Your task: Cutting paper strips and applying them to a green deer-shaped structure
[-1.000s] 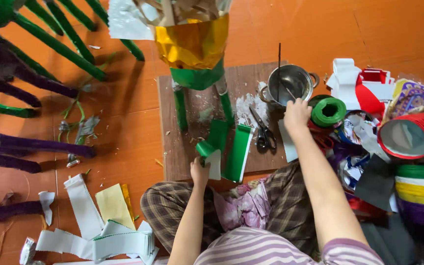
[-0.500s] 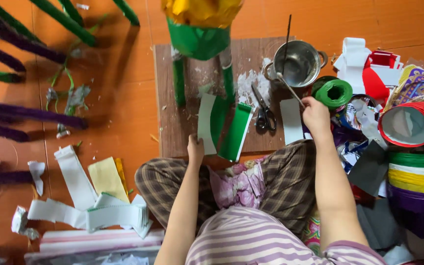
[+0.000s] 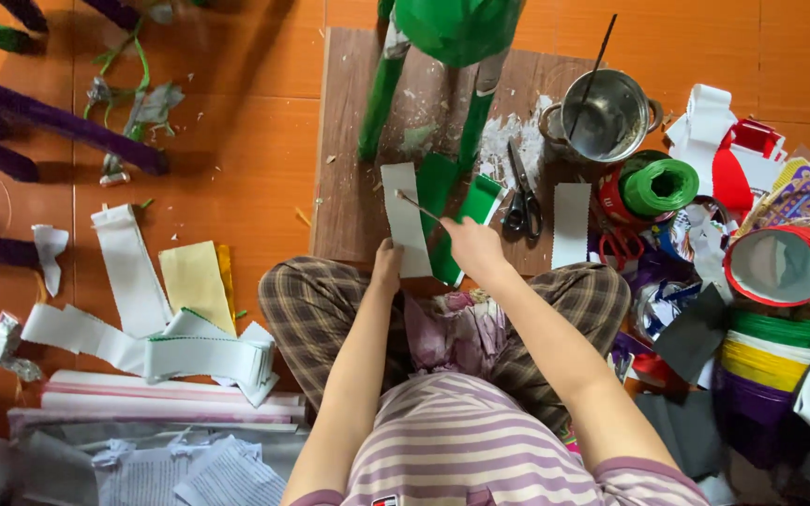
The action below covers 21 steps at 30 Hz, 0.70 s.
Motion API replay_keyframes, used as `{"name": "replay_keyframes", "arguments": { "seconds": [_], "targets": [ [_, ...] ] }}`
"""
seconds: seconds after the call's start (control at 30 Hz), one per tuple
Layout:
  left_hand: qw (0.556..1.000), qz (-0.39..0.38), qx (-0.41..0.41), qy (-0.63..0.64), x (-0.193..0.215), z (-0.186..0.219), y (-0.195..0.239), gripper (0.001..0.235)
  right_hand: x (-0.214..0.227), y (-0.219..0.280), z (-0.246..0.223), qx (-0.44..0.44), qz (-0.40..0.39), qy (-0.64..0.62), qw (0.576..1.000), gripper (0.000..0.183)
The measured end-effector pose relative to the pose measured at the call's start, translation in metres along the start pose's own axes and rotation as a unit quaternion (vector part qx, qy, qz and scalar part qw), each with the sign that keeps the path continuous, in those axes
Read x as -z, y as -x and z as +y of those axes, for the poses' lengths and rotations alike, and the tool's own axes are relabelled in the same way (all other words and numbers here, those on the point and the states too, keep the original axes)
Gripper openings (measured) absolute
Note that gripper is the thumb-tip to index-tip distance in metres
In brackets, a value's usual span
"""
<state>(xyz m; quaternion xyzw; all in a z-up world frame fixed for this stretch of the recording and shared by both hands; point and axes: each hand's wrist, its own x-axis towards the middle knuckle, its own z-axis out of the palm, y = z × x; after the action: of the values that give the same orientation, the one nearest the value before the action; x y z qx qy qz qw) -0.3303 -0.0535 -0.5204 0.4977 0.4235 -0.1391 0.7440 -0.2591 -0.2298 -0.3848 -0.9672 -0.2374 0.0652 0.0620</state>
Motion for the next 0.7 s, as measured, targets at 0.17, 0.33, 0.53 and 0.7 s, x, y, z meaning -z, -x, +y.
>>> {"name": "replay_keyframes", "arguments": {
  "seconds": [0.17,0.33,0.53,0.7],
  "targets": [
    [0.997,0.028,0.056,-0.037,0.001,-0.019,-0.018,0.063,-0.033,-0.024,-0.009,0.02,0.013,-0.014,1.0,0.034],
    [0.997,0.02,0.075,-0.009,0.004,-0.029,-0.034,0.072,-0.035,0.065,-0.023,-0.078,-0.127,-0.086,0.985,0.052],
    [0.968,-0.095,0.074,0.222,0.011,-0.04,-0.044,0.042,0.019,0.153,-0.011,-0.135,-0.19,-0.111,0.966,0.031],
    [0.981,-0.022,0.125,0.147,-0.023,0.059,0.048,0.066,0.008,0.155,-0.017,-0.203,-0.234,-0.165,0.936,0.036]
  ]
}}
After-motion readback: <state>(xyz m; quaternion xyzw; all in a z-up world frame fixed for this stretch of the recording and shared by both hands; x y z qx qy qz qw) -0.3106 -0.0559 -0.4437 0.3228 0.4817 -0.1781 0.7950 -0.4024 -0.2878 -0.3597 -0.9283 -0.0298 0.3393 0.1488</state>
